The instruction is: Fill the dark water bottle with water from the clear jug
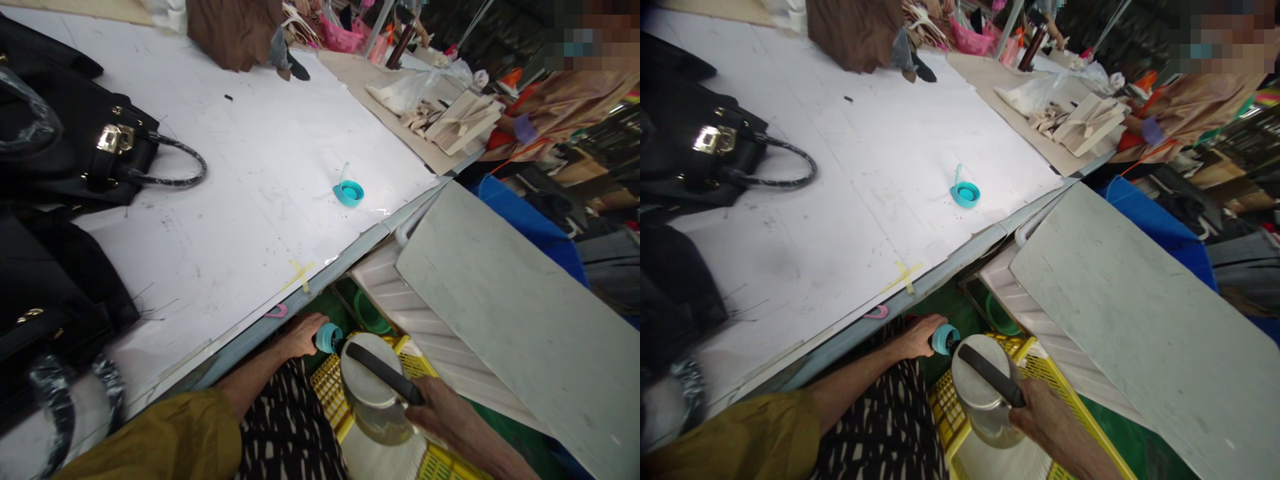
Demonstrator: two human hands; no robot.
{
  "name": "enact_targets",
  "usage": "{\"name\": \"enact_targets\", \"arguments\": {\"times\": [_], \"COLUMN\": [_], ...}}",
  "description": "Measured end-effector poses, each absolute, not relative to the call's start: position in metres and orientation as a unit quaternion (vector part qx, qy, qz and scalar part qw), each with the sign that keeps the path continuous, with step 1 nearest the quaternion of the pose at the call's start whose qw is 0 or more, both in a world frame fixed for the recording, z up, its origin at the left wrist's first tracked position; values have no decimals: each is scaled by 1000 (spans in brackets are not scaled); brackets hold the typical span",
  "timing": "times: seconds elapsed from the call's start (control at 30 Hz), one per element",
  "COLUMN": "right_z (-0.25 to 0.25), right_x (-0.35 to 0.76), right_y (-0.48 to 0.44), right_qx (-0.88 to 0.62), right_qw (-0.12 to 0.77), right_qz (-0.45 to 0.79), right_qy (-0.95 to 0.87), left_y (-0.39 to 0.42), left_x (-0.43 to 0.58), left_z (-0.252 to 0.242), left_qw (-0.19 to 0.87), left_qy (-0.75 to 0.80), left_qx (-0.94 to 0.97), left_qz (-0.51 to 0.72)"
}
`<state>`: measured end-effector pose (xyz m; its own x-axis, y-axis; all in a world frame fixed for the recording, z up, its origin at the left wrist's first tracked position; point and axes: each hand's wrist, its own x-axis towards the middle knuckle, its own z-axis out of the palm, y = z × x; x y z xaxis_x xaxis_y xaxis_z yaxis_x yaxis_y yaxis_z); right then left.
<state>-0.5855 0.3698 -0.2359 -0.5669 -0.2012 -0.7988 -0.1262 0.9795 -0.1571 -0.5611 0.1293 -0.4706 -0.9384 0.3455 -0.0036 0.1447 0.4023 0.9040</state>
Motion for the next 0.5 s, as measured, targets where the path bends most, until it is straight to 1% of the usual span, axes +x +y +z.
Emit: {"name": "enact_targets", "arguments": {"times": [0.33, 0.5], "right_z": [-237, -237], "right_x": [-586, -583], "right_y": [373, 371], "right_qx": [-87, -85], "right_qw": [459, 444], "right_qz": [-32, -31], "right_qy": [884, 891], "left_y": [130, 130], "left_x": [-562, -563], "left_z": [-467, -463], "left_qw": [101, 114], "left_qy": [833, 833], "left_qx": [144, 139], "left_qz": [524, 524]}}
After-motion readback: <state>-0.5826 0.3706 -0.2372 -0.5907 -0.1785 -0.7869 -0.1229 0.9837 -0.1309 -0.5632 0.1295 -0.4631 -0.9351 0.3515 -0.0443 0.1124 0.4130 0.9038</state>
